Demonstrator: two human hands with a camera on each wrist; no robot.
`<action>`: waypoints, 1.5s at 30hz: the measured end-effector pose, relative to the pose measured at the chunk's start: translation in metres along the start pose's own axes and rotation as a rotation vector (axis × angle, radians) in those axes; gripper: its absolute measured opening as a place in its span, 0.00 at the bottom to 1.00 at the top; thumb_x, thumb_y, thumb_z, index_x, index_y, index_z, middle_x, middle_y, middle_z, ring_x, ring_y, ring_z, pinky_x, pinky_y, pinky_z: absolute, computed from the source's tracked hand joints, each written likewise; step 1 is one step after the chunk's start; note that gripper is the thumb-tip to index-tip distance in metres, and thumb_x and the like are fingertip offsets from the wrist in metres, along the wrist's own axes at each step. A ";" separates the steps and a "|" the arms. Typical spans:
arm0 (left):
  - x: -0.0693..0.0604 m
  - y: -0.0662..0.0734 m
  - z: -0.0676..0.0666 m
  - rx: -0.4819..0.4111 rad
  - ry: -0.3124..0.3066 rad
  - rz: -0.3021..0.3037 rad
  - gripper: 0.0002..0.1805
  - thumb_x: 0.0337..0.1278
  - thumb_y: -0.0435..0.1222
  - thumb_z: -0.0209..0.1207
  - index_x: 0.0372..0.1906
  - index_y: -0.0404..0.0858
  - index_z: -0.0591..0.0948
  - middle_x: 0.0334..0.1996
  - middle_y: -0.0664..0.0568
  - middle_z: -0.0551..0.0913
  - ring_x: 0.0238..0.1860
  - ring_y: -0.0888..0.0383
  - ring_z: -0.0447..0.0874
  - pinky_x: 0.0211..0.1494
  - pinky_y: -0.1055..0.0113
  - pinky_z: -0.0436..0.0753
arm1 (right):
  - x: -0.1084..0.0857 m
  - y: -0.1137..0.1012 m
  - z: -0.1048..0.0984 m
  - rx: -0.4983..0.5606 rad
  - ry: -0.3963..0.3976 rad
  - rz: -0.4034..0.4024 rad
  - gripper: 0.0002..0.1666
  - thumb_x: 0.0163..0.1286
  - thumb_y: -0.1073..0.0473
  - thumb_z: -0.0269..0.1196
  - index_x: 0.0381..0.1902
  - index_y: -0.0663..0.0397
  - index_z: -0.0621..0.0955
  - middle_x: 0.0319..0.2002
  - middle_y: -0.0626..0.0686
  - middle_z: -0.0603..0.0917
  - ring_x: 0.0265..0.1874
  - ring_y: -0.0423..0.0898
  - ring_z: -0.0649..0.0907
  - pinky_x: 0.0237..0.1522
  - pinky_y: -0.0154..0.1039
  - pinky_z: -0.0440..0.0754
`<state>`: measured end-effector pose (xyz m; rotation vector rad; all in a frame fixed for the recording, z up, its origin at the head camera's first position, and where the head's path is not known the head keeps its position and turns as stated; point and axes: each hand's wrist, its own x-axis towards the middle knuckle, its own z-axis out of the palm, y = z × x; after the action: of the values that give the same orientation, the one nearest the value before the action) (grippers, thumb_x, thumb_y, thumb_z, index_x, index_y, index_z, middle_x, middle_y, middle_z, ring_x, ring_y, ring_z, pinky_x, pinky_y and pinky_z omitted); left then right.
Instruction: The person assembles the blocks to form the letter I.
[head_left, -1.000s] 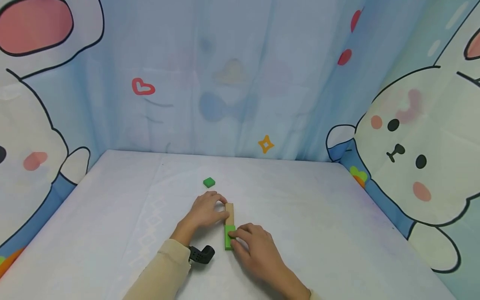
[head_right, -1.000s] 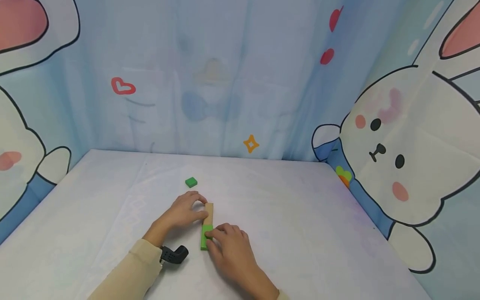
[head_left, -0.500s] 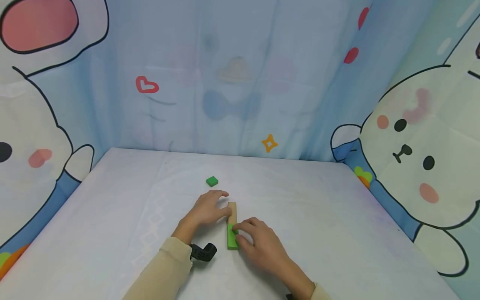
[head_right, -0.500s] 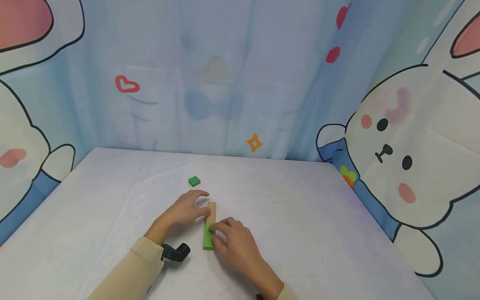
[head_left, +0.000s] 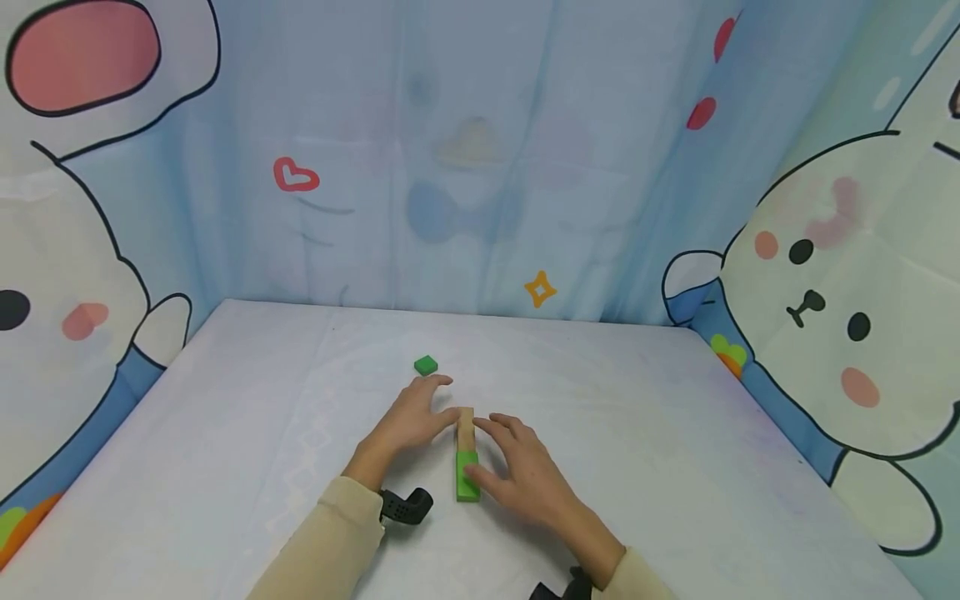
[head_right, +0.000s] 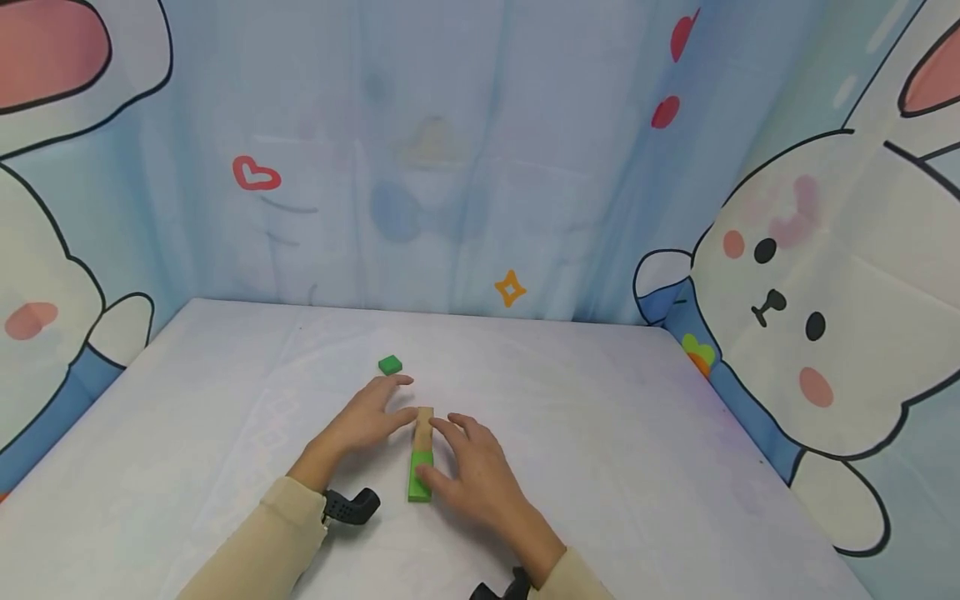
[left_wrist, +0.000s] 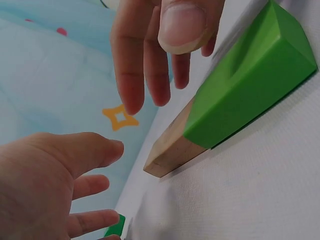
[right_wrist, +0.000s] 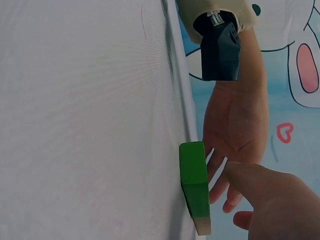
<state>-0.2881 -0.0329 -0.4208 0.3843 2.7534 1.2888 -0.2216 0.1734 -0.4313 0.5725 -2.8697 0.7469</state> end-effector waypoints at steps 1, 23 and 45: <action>0.000 0.000 0.000 -0.004 0.010 0.003 0.30 0.71 0.44 0.60 0.74 0.40 0.72 0.76 0.39 0.68 0.77 0.37 0.64 0.76 0.37 0.67 | 0.001 0.001 0.000 0.012 -0.009 -0.008 0.39 0.69 0.41 0.67 0.74 0.46 0.73 0.72 0.59 0.73 0.71 0.61 0.73 0.70 0.64 0.73; 0.006 -0.010 -0.002 -0.005 0.342 -0.012 0.27 0.64 0.35 0.60 0.68 0.33 0.76 0.70 0.34 0.72 0.72 0.34 0.68 0.75 0.41 0.70 | 0.011 0.008 0.010 -0.035 -0.079 0.016 0.37 0.70 0.36 0.65 0.72 0.44 0.76 0.72 0.59 0.73 0.73 0.61 0.71 0.71 0.64 0.72; 0.031 -0.035 -0.004 0.152 0.415 -0.047 0.24 0.66 0.37 0.64 0.63 0.30 0.80 0.63 0.35 0.80 0.69 0.38 0.73 0.77 0.44 0.65 | 0.007 0.009 0.013 -0.055 -0.067 0.000 0.39 0.71 0.32 0.60 0.73 0.41 0.75 0.73 0.57 0.73 0.75 0.60 0.69 0.73 0.64 0.69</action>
<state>-0.3259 -0.0492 -0.4437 0.0616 3.1900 1.2747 -0.2323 0.1721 -0.4449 0.6024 -2.9411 0.6580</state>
